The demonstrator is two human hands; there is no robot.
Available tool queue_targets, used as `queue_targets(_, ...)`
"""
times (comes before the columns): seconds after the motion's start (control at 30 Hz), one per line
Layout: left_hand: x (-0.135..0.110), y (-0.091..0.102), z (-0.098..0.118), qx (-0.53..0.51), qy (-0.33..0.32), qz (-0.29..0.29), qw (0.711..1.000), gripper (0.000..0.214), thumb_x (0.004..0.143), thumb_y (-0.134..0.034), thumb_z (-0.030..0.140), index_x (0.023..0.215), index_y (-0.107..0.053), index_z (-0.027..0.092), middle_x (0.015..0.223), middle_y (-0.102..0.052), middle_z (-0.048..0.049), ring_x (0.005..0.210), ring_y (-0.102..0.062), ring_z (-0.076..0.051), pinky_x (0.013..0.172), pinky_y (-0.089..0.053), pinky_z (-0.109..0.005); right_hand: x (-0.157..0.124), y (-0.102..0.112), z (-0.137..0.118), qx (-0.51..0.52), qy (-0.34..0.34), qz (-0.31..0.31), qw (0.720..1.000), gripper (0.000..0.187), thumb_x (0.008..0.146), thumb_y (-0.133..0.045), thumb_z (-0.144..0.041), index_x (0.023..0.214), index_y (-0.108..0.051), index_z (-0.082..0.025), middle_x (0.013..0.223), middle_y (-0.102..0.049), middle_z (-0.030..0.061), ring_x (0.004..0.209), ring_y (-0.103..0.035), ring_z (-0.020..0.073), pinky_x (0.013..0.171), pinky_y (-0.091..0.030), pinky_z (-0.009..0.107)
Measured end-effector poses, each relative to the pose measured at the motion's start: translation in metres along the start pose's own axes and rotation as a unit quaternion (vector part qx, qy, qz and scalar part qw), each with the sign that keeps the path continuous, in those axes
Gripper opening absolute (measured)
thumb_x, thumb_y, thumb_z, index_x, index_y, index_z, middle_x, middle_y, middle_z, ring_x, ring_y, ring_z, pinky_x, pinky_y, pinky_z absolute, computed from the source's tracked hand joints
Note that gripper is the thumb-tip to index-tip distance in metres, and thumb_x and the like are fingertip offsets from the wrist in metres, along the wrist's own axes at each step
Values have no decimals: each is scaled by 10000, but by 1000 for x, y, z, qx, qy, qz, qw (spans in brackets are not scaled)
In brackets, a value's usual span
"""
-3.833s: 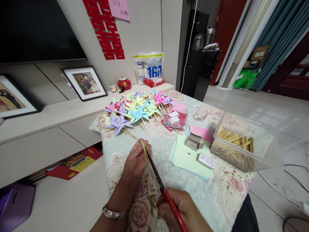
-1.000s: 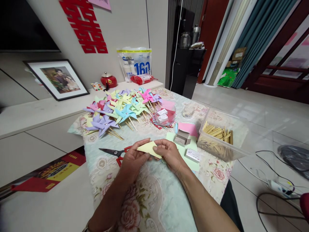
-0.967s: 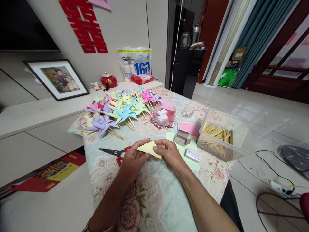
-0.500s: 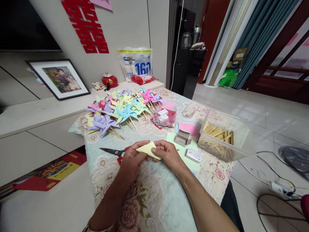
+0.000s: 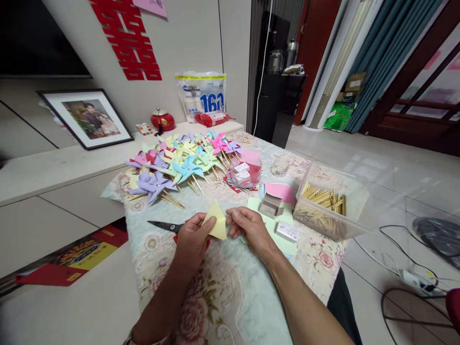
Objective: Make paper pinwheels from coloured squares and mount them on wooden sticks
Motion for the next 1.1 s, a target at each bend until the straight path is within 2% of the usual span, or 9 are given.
queue_targets(0.2, -8, -4, 10, 107, -21, 14, 994, 224, 690, -781, 348, 765, -675, 165, 610, -683, 8, 525, -585, -130, 524, -446, -224, -1, 1, 1, -64, 2, -5, 998, 388, 702, -843, -421, 981, -731, -174, 748, -686, 15, 638, -591, 130, 595, -437, 250)
queue_targets(0.37, -10, -10, 12, 119, -41, 8, 992, 212, 669, -791, 340, 729, -678, 170, 597, -668, 9, 510, -558, -126, 508, -427, -225, 0, -2, 2, -64, 10, 1, 998, 393, 636, -881, -407, 895, -714, -163, 707, -674, -6, 588, -567, 105, 578, -415, 239)
queue_targets(0.5, -13, -14, 14, 62, -11, -21, 998, 254, 664, -808, 357, 769, -678, 167, 647, -699, -7, 544, -580, -130, 547, -443, -231, 1, 0, 1, -65, 8, 17, 998, 405, 609, -892, -378, 894, -704, -160, 681, -673, -17, 563, -558, 95, 563, -408, 230)
queue_targets(0.63, -16, -18, 20, -30, 39, -80, 996, 267, 770, -727, 437, 835, -703, 180, 735, -722, -61, 638, -641, -190, 599, -495, -284, 1, 2, 2, -54, 4, 20, 998, 428, 597, -899, -367, 918, -711, -156, 666, -670, -21, 552, -562, 94, 558, -411, 231)
queue_targets(0.73, -15, -19, 21, -85, 66, -114, 988, 301, 815, -665, 492, 827, -726, 198, 770, -716, -91, 686, -654, -230, 623, -523, -330, 2, 2, 3, -47, 1, -1, 999, 431, 609, -898, -362, 937, -715, -150, 661, -669, -21, 547, -552, 88, 550, -399, 222)
queue_targets(0.9, -14, -16, 15, -120, 108, -109, 981, 194, 759, -750, 410, 804, -722, 224, 784, -689, -66, 666, -616, -203, 659, -536, -336, 1, 1, 5, -28, -10, -38, 999, 399, 649, -885, -334, 969, -724, -158, 687, -692, -12, 564, -568, 91, 555, -398, 216)
queue_targets(1.1, -15, -14, 15, -119, 117, -126, 978, 211, 758, -751, 400, 841, -740, 207, 814, -689, -71, 686, -608, -193, 656, -517, -313, -2, -1, 3, -5, -22, -52, 998, 421, 637, -897, -322, 988, -734, -156, 699, -704, -3, 587, -601, 97, 571, -417, 209)
Point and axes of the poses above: each hand's wrist, its own x-axis towards the middle knuckle, its own y-axis out of the back of the hand, z = x × y, the point moved 4 cm from there along x, towards the middle knuckle
